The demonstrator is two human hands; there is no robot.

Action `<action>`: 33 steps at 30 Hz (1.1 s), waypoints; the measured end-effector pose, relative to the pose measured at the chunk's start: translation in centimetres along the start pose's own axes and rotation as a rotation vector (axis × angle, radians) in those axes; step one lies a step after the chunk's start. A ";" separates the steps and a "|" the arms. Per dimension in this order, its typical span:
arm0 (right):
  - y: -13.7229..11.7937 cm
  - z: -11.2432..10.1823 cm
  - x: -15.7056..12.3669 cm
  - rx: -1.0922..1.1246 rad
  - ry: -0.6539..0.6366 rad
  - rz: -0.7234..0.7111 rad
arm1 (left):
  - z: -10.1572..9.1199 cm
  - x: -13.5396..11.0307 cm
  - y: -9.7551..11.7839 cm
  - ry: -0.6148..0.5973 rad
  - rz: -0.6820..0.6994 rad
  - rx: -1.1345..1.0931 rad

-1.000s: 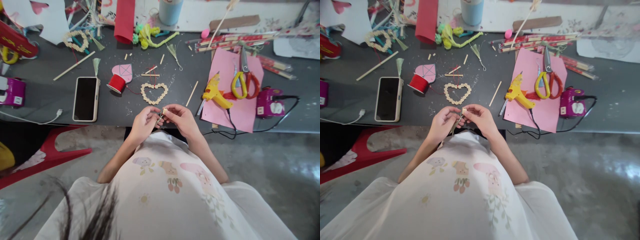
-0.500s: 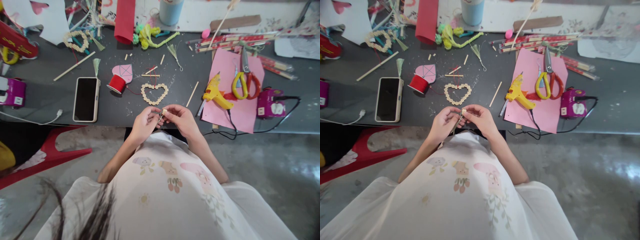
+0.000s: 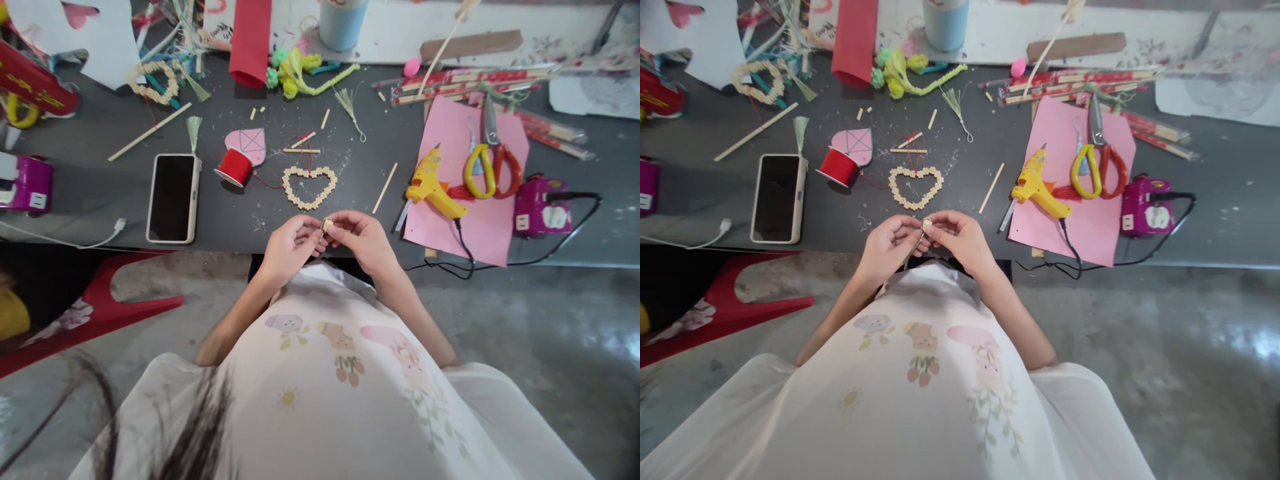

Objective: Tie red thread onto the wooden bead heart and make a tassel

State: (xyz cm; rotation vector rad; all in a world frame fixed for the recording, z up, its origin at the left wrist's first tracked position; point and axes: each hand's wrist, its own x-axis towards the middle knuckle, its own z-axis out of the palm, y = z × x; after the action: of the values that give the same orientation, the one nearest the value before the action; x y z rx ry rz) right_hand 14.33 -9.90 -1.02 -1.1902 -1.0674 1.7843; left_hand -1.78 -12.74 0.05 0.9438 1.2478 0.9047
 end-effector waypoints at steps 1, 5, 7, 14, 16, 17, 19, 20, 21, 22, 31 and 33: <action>0.0 0.0 0.0 -0.003 0.003 0.001 | 0.0 0.0 0.1 0.000 -0.001 0.002; -0.1 0.1 -0.2 -0.017 0.005 0.013 | 0.0 -0.2 0.2 0.000 0.005 0.010; -0.1 0.1 -0.3 -0.030 0.010 0.020 | -0.1 -0.2 0.1 0.005 0.011 0.017; 0.0 0.3 -0.5 -0.089 0.005 0.030 | -0.2 -0.5 -0.6 0.041 0.068 0.108; 0.0 0.4 -0.5 -0.147 0.006 0.015 | -0.3 -0.7 -0.6 0.066 0.113 0.183; 0.1 0.4 -0.5 -0.187 0.009 0.000 | -0.3 -0.7 -0.6 0.074 0.133 0.223; 0.2 0.5 -0.5 -0.269 0.012 -0.037 | -0.3 -0.9 -0.6 0.080 0.161 0.289; 0.2 0.6 -0.5 -0.303 0.013 -0.056 | -0.3 -1.0 -0.6 0.081 0.172 0.314; 0.3 0.6 -0.5 -0.332 0.014 -0.075 | -0.2 -1.0 -0.7 0.084 0.182 0.332; 0.3 0.6 -0.5 -0.357 0.015 -0.092 | -0.1 -1.1 -0.8 0.088 0.190 0.341; 0.2 0.5 -0.6 -0.505 0.108 -0.156 | 0.6 -1.3 -1.9 0.133 0.184 0.334; 0.2 0.5 -0.5 -0.524 0.137 -0.184 | 0.7 -1.3 -2.1 0.147 0.184 0.355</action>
State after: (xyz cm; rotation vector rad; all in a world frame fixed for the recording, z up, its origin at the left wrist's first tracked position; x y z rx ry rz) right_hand 14.03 -10.56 -0.89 -1.4378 -1.5626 1.2980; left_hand -1.17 -14.76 -1.36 1.3084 1.4955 0.9253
